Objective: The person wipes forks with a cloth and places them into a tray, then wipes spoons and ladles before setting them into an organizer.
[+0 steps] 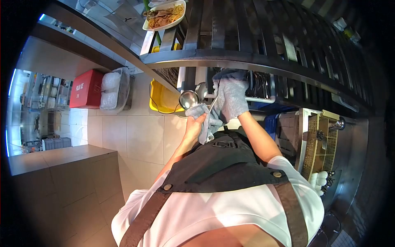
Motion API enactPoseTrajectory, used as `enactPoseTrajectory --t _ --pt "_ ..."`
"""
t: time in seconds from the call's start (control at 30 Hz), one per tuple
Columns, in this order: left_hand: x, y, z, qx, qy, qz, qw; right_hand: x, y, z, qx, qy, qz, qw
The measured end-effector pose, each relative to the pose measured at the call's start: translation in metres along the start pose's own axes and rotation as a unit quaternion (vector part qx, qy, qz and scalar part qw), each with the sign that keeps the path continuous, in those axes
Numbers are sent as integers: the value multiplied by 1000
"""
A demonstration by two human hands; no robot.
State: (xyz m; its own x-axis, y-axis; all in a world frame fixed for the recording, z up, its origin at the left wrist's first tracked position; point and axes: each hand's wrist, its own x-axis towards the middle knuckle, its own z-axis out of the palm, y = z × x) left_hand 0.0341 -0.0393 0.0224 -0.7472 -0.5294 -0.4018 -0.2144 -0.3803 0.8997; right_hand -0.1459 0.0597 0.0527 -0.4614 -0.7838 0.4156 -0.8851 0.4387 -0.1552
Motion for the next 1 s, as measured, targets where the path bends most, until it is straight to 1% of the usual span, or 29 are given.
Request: enactPoseTrajectory --t 0.03,0.07,0.1,0.13,0.17,0.2,0.23,0.27,0.33,0.37,0.4,0.43,0.47,0.5,0.53,0.57,0.6,0.63,0.67,0.7,0.73,0.8,0.83,0.87,0.9,0.93,0.97,1.0 --pt "-1 0 0 1 2 -2 1000 -5 -3 20 2 -2 1 1000" --pt "-1 2 2 5 10 6 1000 -11 -7 47 417 -1 165 894" --pt "-1 7 5 7 18 16 1000 -10 -10 63 743 1 295 601" --pt "-10 28 12 -50 -22 -28 998 3 -15 45 471 -222 251 816" --pt "1 14 8 -51 -20 -29 998 13 -47 36 41 -201 268 941" --pt "18 -9 0 -3 9 -1 1000 7 -66 46 31 -186 250 950" --pt "20 -9 1 46 39 25 998 -3 -75 61 21 -170 232 958" --pt "16 -8 -2 11 19 -13 1000 -6 -68 74 20 -170 232 958" --pt "10 -5 0 1 27 -13 1000 -2 -50 74 33 -205 126 970" --pt "6 -5 -1 -7 37 -16 999 -9 -50 73 34 -206 125 970" --pt "11 -16 -7 -2 40 -15 999 -5 -59 33 52 -214 80 972" --pt "12 -18 -10 -3 41 -14 999 -4 -63 11 70 -223 34 972" --pt "12 -20 -13 8 49 -28 998 -17 -57 51 66 -223 0 973" --pt "11 -23 -14 18 58 -43 997 -14 -56 52 65 -225 -2 972" --pt "13 -26 -16 15 61 -43 997 -9 -57 54 101 -248 130 955" --pt "15 -29 -18 -22 59 -55 997 -4 -57 57 135 -266 258 919" --pt "16 -31 -20 -58 58 -67 994 2 -41 50 73 -296 5 952" --pt "17 -31 -22 -59 62 -68 994 22 -44 14 91 -356 114 923" --pt "18 -30 -23 -85 49 -61 993 30 -28 39 150 -401 126 895" --pt "19 -27 -23 -110 35 -53 992 41 -19 39 208 -442 138 861" --pt "20 -22 -23 -100 52 -84 990 35 -19 37 209 -441 137 862" --pt "22 -16 -28 -117 38 -71 990 22 -24 22 159 -349 75 920" --pt "21 -15 -28 -137 23 -64 988 13 -22 36 158 -350 74 920" --pt "20 -14 -27 -140 23 -67 988 -6 -20 66 227 -287 48 929" --pt "19 -8 -25 -125 -2 -85 988 -25 -17 97 293 -221 21 930" --pt "18 -5 -24 -109 -27 -102 988 -29 -20 98 358 -151 -6 921" --pt "17 -6 -23 -109 -26 -103 988 -30 -19 98 358 -152 -6 921" --pt "16 -8 -21 -90 -26 -67 993 -18 -26 73 312 -149 -31 938"
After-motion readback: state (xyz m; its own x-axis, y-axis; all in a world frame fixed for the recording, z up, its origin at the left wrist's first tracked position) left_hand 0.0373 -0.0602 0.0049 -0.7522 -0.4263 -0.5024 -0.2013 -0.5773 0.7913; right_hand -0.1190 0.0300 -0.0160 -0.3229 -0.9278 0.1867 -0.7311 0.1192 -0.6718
